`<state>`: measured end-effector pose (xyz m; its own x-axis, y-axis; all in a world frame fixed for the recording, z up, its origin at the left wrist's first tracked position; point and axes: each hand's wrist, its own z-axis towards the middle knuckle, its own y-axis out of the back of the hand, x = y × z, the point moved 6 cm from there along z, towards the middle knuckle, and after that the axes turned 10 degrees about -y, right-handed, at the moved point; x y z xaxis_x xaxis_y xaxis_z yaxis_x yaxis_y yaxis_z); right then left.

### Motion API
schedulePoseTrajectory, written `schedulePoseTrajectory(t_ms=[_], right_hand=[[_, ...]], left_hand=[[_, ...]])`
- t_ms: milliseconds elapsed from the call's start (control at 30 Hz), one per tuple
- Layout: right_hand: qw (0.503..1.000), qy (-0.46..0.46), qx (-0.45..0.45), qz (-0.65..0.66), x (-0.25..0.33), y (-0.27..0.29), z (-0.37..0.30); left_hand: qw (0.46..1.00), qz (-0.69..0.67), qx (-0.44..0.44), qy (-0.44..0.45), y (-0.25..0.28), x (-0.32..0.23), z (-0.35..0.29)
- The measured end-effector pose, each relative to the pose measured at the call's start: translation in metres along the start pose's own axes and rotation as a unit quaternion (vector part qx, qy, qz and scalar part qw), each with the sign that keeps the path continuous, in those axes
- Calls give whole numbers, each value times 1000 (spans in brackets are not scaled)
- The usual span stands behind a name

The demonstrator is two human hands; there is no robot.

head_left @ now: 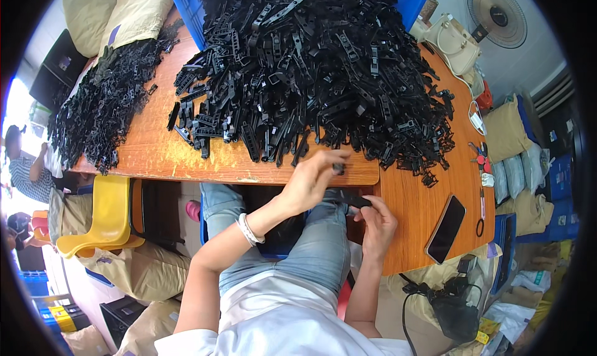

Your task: Manually assembling small black plastic components by hand at a workbench.

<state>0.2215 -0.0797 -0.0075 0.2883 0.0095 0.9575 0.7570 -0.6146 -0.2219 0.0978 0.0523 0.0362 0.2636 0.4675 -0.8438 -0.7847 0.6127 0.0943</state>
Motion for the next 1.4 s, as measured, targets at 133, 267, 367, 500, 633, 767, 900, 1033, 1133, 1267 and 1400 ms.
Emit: schedulePoseTrajectory(t_ms=[133, 267, 367, 500, 633, 767, 900, 1033, 1133, 1267, 1400], right_hand=[[993, 49, 105, -32, 19, -29, 4], [979, 71, 171, -88, 30, -47, 3], [971, 87, 177, -136, 32, -55, 2], [971, 109, 159, -141, 29, -54, -2], [962, 157, 109, -194, 33, -55, -7], [932, 217, 90, -276, 41, -60, -13], [926, 228, 105, -282, 43, -61, -15], [908, 281, 119, -288, 54, -68, -16], [928, 234, 139, -254, 52, -70, -17], [929, 214, 140, -268, 39, -68, -16], [940, 183, 174, -230, 37, -67, -10]], left_hand=[[983, -120, -21, 134, 9, 23, -3], [947, -178, -6, 267, 11, 16, -6], [956, -88, 35, 276, 12, 12, -14], [954, -40, 83, 287, 15, -3, -28], [978, 65, 131, 151, 15, -29, -35], [963, 229, 128, 55, 18, -41, -41], [964, 210, 143, 84, 22, -45, -40], [970, 179, 162, 1, 25, -54, -36], [969, 180, 168, -4, 23, -51, -39], [963, 217, 156, -25, 22, -51, -45], [964, 214, 154, -26, 30, -53, -47]])
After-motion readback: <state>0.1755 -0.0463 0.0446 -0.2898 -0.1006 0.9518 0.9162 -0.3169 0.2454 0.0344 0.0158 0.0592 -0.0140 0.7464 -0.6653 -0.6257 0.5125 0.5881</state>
